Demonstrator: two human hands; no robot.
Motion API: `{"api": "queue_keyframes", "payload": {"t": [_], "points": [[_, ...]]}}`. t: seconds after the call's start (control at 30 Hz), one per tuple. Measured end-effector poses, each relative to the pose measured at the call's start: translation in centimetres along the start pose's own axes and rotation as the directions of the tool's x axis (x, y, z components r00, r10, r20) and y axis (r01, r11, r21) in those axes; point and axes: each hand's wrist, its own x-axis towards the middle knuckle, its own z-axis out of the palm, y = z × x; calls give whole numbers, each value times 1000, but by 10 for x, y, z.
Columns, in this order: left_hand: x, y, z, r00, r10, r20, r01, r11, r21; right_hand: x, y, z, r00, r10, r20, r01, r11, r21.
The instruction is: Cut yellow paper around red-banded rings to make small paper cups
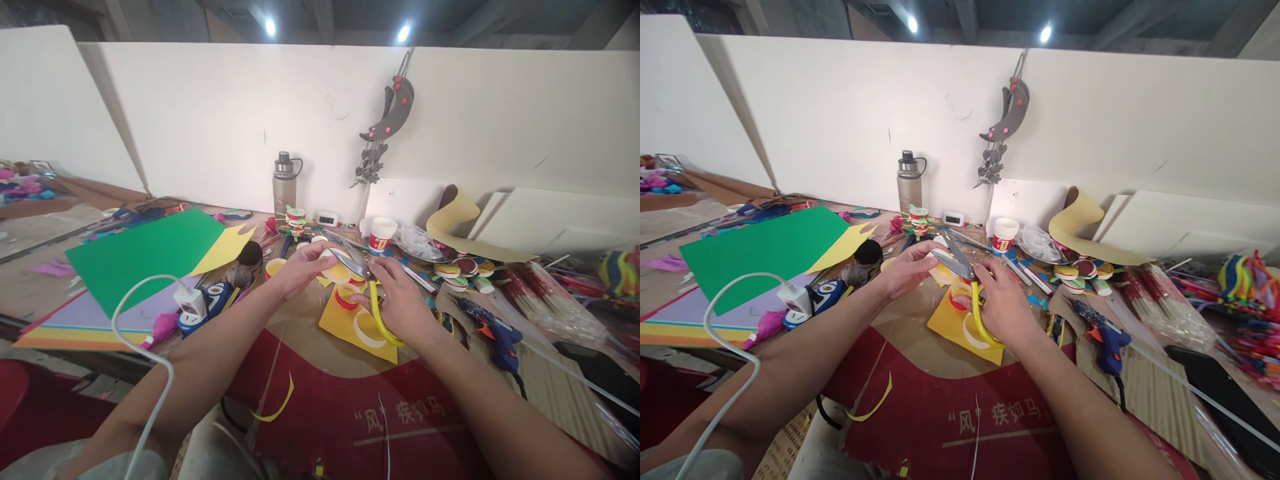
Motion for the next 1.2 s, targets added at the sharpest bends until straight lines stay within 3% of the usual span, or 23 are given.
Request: {"api": "queue_keyframes", "payload": {"t": [0.17, 0.67, 1.2], "points": [[-1, -1, 0, 999, -28, 47, 28, 1000, 1, 1, 0, -2, 1000, -17, 2, 17, 999, -34], [4, -7, -9, 993, 44, 107, -47, 998, 28, 0, 3, -3, 999, -33, 31, 35, 996, -80], [2, -2, -9, 998, 4, 70, -12, 992, 122, -1, 0, -5, 999, -10, 40, 16, 986, -163]]}}
